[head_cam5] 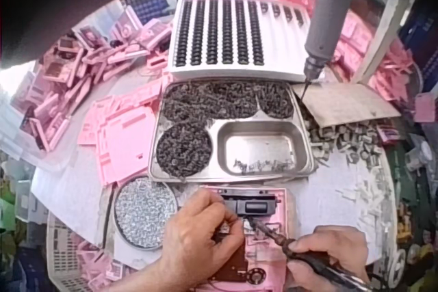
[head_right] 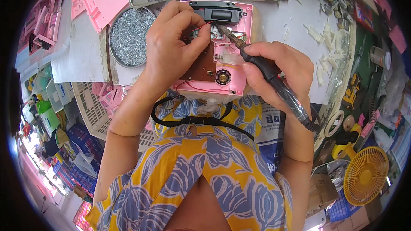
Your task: Assembling a pink plastic electronic device by soldering internal components and securing the casing with screws.
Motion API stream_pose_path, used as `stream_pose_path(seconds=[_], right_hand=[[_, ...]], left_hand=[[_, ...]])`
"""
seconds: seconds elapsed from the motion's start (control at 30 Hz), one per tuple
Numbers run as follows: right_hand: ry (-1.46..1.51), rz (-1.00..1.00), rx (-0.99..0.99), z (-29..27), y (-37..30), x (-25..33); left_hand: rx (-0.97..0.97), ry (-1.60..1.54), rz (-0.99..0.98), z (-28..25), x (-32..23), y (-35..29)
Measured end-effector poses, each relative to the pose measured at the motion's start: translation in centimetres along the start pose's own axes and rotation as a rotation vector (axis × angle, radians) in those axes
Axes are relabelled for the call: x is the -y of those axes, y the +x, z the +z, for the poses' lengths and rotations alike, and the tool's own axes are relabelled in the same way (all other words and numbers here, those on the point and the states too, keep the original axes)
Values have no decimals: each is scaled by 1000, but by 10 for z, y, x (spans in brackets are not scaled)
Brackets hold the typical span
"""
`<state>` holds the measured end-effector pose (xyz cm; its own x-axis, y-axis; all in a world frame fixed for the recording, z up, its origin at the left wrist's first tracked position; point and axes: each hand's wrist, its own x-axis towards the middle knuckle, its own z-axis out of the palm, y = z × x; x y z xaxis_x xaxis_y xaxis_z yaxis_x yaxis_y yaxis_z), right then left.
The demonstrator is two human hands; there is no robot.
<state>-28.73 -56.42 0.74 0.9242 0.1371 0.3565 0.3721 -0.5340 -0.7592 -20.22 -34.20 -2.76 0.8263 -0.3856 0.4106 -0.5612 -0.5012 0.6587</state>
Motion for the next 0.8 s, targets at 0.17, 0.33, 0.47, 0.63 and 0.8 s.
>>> stream_pose_path(seconds=[0.17,0.33,0.47,0.63,0.8], right_hand=[[34,-31,-33,3,-1,-5],[23,-6,-16,0,-2,-1],[54,-17,-47,-4,-10,-1],[90,63,-77,-18,-27,4],[90,124,-114,-25,-39,4]], left_hand=[[-23,12,9,1,0,0],[-31,36,3,4,-2,-1],[-37,46,12,4,-2,-1],[-22,49,5,4,-2,-2],[-31,67,40,3,-2,-1]])
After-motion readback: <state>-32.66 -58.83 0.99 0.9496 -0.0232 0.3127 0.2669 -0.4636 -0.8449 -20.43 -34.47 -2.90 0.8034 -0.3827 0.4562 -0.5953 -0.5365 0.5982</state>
